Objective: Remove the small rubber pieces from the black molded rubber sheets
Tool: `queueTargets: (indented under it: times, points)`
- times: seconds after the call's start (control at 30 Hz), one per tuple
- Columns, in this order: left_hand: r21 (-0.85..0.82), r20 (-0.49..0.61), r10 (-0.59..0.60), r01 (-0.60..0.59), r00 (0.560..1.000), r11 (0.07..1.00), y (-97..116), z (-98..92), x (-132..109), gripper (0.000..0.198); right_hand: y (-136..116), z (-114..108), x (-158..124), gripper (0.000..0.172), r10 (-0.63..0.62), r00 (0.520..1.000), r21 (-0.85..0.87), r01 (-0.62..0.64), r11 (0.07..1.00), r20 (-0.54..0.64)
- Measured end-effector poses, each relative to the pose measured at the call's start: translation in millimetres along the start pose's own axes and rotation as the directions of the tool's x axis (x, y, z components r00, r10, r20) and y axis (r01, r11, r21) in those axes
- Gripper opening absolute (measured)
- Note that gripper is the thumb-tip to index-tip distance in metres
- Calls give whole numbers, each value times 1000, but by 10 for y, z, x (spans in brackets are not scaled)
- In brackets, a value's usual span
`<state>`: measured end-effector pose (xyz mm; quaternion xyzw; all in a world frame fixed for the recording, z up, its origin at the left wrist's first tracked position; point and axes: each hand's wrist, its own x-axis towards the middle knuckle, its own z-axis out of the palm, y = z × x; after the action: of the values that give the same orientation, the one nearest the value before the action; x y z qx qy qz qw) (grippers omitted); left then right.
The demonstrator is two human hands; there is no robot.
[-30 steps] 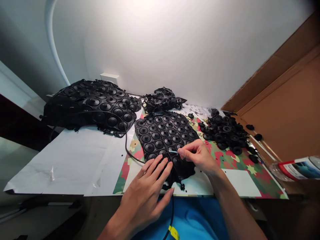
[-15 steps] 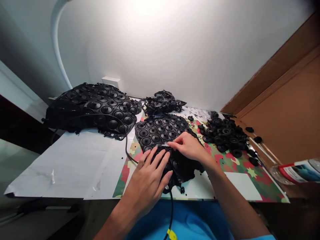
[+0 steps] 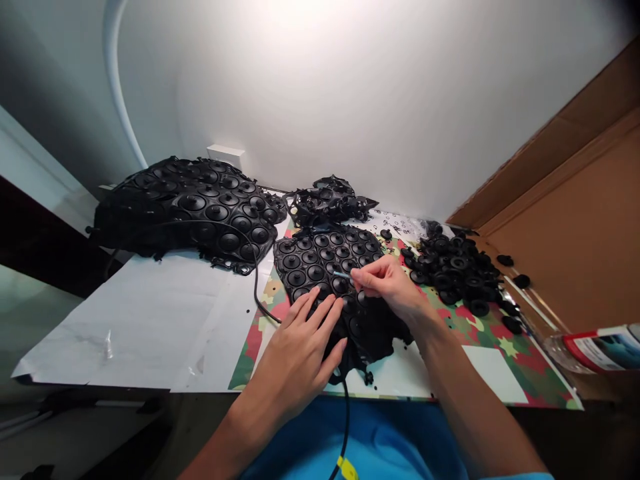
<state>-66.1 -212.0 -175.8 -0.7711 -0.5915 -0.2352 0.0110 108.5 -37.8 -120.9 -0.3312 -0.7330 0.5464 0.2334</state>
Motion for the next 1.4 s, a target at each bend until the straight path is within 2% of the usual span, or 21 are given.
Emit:
queueTargets:
  times: [0.1, 0.23, 0.43, 0.6, 0.77, 0.93, 1.1, 1.23, 1.33, 1.4]
  points:
    - [5, -14, -7, 7, 1000, 1000, 9, 7, -8, 58, -37, -45, 89, 62, 5, 994, -131, -20, 991, -110]
    - [21, -37, -3, 4, 999, 1000, 19, 18, 4, 55, -50, -35, 267, 58, 93, 995, -387, -99, 917, -33]
    - [-25, -55, 2, -4, 999, 1000, -15, -79, 88, 53, -52, 35, 420, 54, 157, 988, -509, -133, 850, 4]
    - [22, -123, -50, 53, 991, 998, -84, -72, 156, 47, -44, -6, 454, 62, 134, 986, -447, -77, 891, 97]
    - [39, -39, -35, 36, 999, 999, -166, -3, 185, 58, -35, -22, 467, 69, 111, 984, -383, -49, 922, 142]
    - [-10, 14, -52, 52, 999, 999, -190, -71, 192, 68, 29, -40, 472, 73, 61, 980, -258, -11, 966, 187]
    - [-25, 30, -19, 19, 999, 999, -191, -98, 164, 73, 101, -17, 501, 71, 39, 984, -104, -21, 994, 174]
    - [-28, 55, -47, 49, 997, 998, -191, -81, 184, 76, 94, -15, 483, 69, 43, 981, -26, -39, 999, 187]
    - [-35, 60, -62, 64, 996, 997, -175, -93, 241, 78, 34, -88, 457, 68, -4, 994, 54, -2, 999, 110]
    - [-30, 52, -58, 60, 997, 998, -163, -105, 272, 79, -15, -148, 466, 66, -31, 999, 29, 31, 999, 22]
